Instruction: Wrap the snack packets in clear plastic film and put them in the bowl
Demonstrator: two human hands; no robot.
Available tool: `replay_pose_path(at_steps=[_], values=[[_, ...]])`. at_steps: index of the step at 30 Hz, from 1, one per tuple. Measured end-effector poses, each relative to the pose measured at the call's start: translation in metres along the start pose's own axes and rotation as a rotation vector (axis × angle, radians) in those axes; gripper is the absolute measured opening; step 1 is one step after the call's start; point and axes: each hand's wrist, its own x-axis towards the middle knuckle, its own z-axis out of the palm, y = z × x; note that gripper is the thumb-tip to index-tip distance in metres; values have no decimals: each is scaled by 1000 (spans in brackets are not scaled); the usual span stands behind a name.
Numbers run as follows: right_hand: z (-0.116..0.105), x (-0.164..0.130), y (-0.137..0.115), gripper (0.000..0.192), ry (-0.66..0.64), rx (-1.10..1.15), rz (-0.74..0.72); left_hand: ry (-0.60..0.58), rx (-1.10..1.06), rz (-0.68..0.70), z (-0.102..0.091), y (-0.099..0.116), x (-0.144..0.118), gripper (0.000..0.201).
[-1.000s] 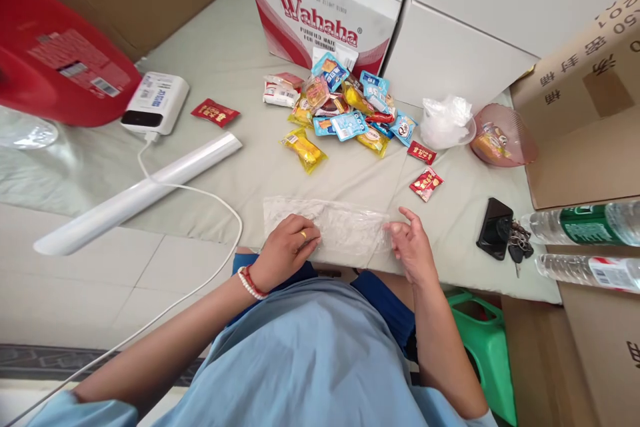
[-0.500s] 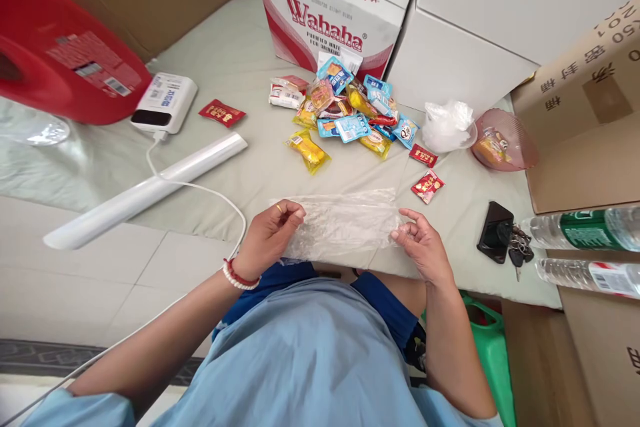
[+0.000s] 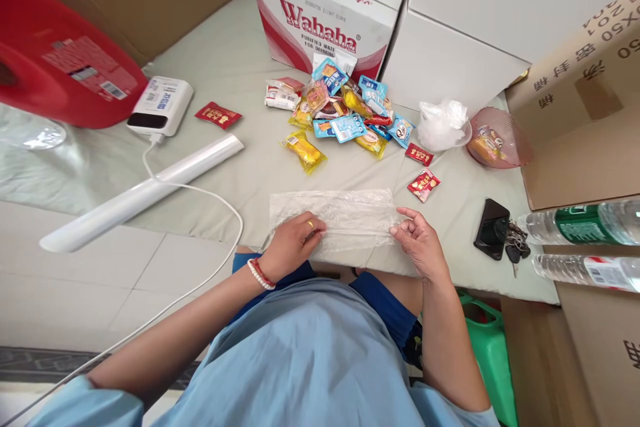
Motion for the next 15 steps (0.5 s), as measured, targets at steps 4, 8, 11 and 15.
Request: replay_pose_path(at_steps=[4, 8, 11, 15], values=[[-6, 1, 0, 64, -7, 18, 13, 46, -310, -124, -11, 8, 2, 11], [-19, 8, -5, 68, -22, 18, 14, 72, -690, -288, -28, 13, 4, 30], [-32, 23, -8, 67, -52, -46, -7, 163, -853, -431, -40, 7, 7, 41], [-43, 56, -9, 66, -137, -224, -29, 314, -748, -575, -52, -7, 12, 41]])
